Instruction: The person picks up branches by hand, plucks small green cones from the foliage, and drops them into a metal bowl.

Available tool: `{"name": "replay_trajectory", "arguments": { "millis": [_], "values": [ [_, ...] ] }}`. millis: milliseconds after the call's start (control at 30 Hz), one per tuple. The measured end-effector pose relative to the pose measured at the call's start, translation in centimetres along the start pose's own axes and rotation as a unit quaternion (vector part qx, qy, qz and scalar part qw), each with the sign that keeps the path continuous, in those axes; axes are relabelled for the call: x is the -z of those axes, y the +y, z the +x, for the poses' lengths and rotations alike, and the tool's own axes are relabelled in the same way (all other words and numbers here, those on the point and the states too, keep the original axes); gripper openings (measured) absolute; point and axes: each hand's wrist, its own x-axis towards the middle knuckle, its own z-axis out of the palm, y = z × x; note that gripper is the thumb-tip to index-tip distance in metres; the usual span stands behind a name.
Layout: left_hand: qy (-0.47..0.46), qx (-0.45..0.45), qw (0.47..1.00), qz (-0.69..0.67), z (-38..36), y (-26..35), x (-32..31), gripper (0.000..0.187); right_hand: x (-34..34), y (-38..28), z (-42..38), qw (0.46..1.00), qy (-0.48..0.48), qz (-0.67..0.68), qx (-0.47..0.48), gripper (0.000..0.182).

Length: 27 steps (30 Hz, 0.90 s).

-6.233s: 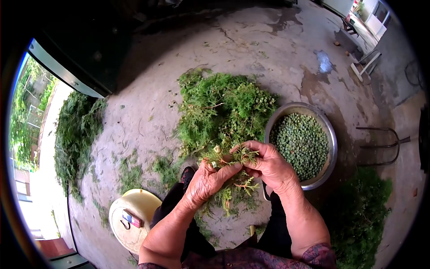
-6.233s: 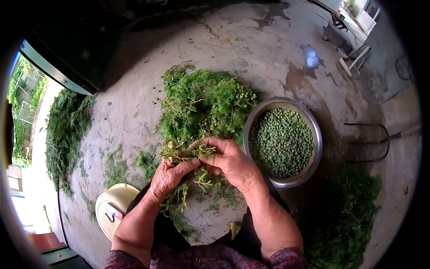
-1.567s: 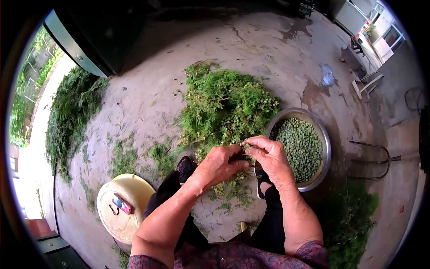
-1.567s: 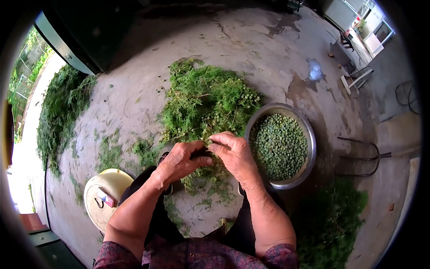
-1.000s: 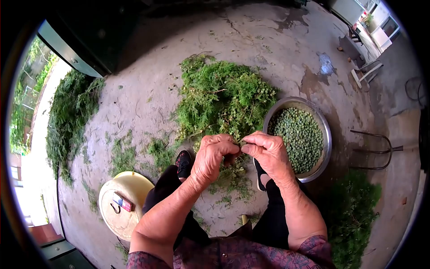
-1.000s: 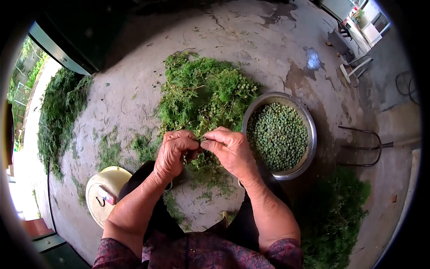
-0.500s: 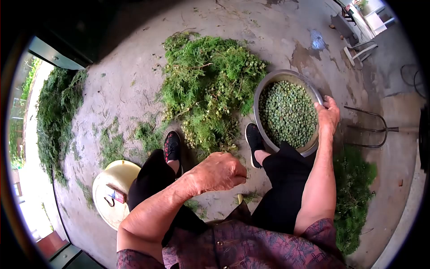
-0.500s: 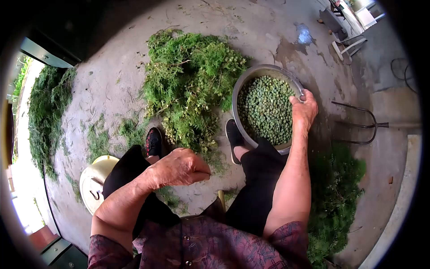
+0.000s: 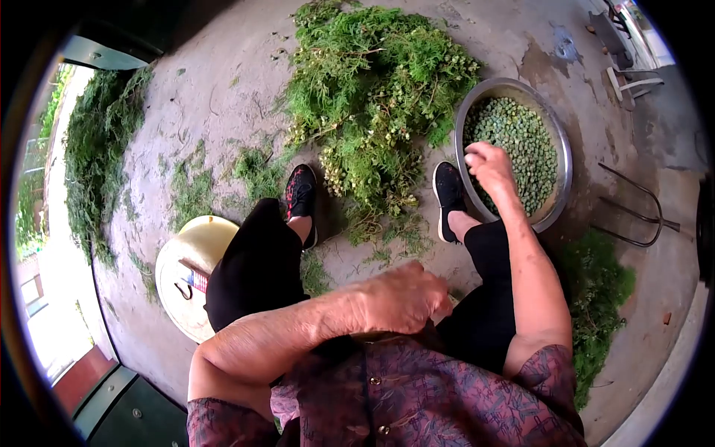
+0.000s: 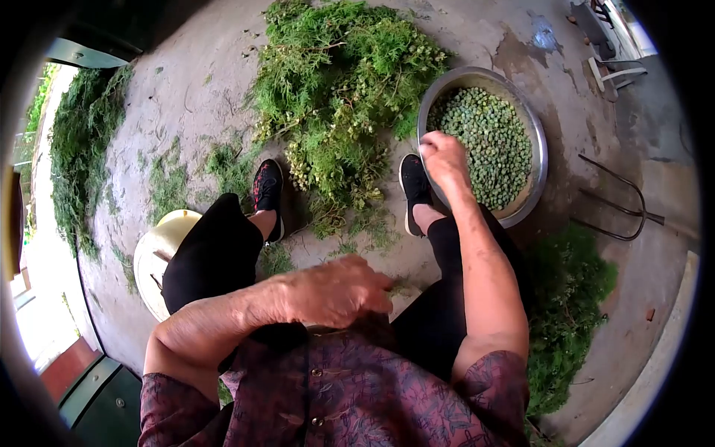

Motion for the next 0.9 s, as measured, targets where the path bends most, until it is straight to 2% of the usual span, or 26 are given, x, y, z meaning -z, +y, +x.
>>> {"name": "replay_trajectory", "arguments": {
  "millis": [33, 67, 100, 133, 167, 200, 233, 333, 367, 500, 600, 700, 767, 800, 900],
  "values": [
    [0.08, 0.037, 0.996, -0.002, -0.4, -0.8, 0.6, 0.027, -2.1, 0.9, 0.1, 0.996, -0.078, -0.035, 0.04, 0.022],
    [0.122, 0.098, 0.983, 0.097, -0.4, -0.2, 3.6, 0.027, -4.2, 1.3, -0.2, 0.991, -0.131, -0.021, 0.023, 0.023],
    [0.291, 0.095, 0.949, 0.071, -0.8, -1.0, 5.1, 0.024, -6.4, 1.6, -0.7, 0.988, -0.15, -0.027, -0.007, 0.023],
    [0.401, 0.16, 0.901, -0.04, -1.3, -0.7, 7.0, 0.024, -8.6, 2.3, -1.0, 0.985, -0.173, -0.023, 0.017, 0.023],
    [0.49, 0.155, 0.837, -0.187, -1.9, -0.8, 8.6, 0.024, -10.8, 2.9, -1.4, 0.98, -0.195, -0.018, 0.041, 0.023],
    [0.542, 0.138, 0.778, -0.285, -2.8, -0.5, 10.3, 0.023, -12.5, 2.8, -1.9, 0.969, -0.206, -0.075, 0.11, 0.022],
    [0.585, 0.144, 0.72, -0.343, -3.7, -0.7, 11.3, 0.021, -14.5, 2.8, -2.6, 0.965, -0.208, -0.085, 0.131, 0.021],
    [0.643, 0.136, 0.623, -0.425, -5.9, -1.1, 12.9, 0.019, -19.6, 3.1, -4.5, 0.948, -0.223, -0.098, 0.207, 0.029],
    [0.651, 0.131, 0.609, -0.434, -6.3, -1.2, 13.1, 0.017, -20.9, 2.8, -5.0, 0.948, -0.233, -0.131, 0.172, 0.035],
    [0.643, 0.139, 0.612, -0.44, -7.7, -1.4, 13.4, 0.019, -23.6, 3.1, -5.6, 0.944, -0.223, -0.216, 0.116, 0.036],
    [0.649, 0.144, 0.6, -0.445, -8.2, -1.3, 13.6, 0.019, -24.4, 3.4, -5.0, 0.914, -0.307, -0.254, 0.074, 0.035],
    [0.625, 0.135, 0.615, -0.462, -8.1, -1.3, 13.3, 0.018, -25.2, 3.6, -5.6, 0.899, -0.306, -0.288, 0.12, 0.028],
    [0.61, 0.121, 0.634, -0.46, -7.9, -1.3, 13.0, 0.016, -24.1, 3.3, -6.4, 0.907, -0.265, -0.284, 0.16, 0.014],
    [0.6, 0.138, 0.658, -0.433, -7.8, -1.0, 12.8, 0.016, -23.7, 2.9, -7.0, 0.909, -0.246, -0.28, 0.185, 0.012],
    [0.508, 0.156, 0.784, -0.321, -7.4, -0.9, 11.8, 0.016, -21.0, 0.9, -7.5, 0.898, -0.254, -0.273, 0.232, 0.013]
  ]
}}
